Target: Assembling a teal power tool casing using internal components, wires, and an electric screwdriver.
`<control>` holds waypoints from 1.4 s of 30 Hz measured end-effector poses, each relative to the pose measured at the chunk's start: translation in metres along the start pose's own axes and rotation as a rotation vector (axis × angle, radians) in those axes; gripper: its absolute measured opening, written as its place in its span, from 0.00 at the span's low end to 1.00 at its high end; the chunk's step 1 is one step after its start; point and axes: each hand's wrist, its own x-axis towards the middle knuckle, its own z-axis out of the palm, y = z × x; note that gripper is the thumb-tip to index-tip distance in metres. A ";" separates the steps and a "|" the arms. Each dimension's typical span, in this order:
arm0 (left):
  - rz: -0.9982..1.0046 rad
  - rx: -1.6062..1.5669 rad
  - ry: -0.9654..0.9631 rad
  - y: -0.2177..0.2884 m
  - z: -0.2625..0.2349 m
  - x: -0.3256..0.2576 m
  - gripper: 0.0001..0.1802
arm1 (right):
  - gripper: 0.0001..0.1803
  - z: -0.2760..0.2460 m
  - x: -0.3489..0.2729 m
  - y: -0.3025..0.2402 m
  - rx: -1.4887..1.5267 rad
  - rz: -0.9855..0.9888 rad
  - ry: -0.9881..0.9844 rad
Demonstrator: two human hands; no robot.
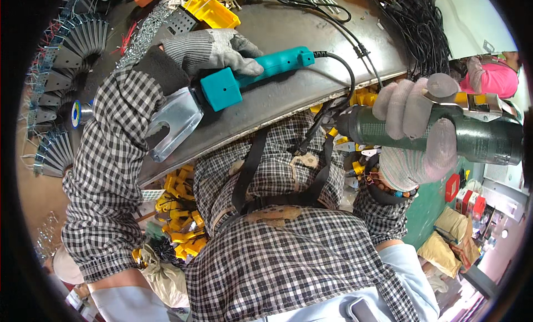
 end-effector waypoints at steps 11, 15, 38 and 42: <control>-0.014 -0.057 -0.067 -0.012 -0.006 0.005 0.35 | 0.25 0.005 -0.007 0.003 0.036 0.025 0.005; 0.008 0.008 -0.101 -0.016 -0.010 0.006 0.35 | 0.25 0.007 -0.008 0.004 0.031 0.055 0.036; -0.020 -0.098 -0.251 0.003 -0.012 0.007 0.35 | 0.22 -0.050 0.083 0.071 -1.754 -0.384 -0.391; -0.059 -0.261 -0.339 -0.008 -0.015 0.000 0.32 | 0.24 0.007 0.048 0.077 -1.303 -0.217 -0.707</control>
